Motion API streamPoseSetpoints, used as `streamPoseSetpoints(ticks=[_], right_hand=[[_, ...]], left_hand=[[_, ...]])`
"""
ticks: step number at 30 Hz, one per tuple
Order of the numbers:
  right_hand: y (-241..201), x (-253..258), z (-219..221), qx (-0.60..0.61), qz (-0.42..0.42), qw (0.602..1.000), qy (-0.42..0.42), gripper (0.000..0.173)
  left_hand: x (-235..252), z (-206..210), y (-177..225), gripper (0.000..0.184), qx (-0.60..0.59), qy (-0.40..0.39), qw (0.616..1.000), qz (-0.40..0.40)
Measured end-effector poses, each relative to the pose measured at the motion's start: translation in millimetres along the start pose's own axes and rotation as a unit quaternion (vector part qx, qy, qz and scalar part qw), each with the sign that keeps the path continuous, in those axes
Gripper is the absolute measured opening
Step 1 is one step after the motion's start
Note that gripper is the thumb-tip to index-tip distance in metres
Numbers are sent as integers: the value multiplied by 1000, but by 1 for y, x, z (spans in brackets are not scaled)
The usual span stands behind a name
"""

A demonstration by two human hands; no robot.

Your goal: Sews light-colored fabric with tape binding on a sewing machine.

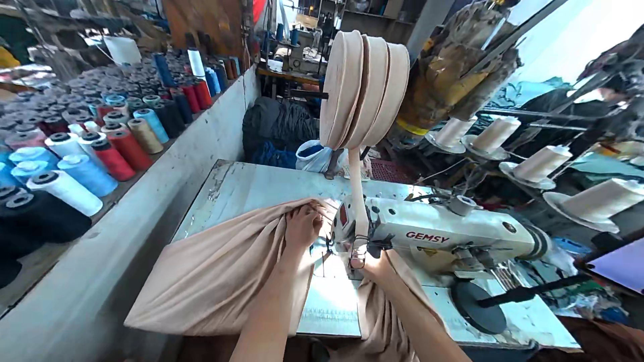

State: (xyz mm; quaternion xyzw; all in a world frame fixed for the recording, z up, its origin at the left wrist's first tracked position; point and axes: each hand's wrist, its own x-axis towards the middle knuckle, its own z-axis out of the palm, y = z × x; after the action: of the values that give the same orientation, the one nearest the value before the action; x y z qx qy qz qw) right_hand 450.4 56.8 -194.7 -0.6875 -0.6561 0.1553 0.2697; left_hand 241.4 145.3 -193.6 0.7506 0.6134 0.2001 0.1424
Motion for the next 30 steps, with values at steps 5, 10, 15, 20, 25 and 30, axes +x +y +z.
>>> streamPoseSetpoints(ticks=[5,10,15,20,25,30], right_hand=[[-60,-9,-40,-58,69,973,-212,37],[-9,-4,-9,-128,-21,981,-144,46],[20,-98,-15,-14,-34,999,27,44],[-22,-138,-27,136,-133,971,-146,38],[-119,-112,-48,234,-330,906,-122,30],[-182,-121,-60,231,-391,794,-404,16]], left_hand=[[4,3,-5,34,-40,11,998,43],[-14,3,-12,43,-136,18,989,59],[-86,-38,-24,73,-211,-64,975,-24],[-162,-112,-26,67,-213,-196,954,-83],[-219,-201,11,50,-141,-267,947,108],[-263,-262,51,46,-210,-197,914,284]])
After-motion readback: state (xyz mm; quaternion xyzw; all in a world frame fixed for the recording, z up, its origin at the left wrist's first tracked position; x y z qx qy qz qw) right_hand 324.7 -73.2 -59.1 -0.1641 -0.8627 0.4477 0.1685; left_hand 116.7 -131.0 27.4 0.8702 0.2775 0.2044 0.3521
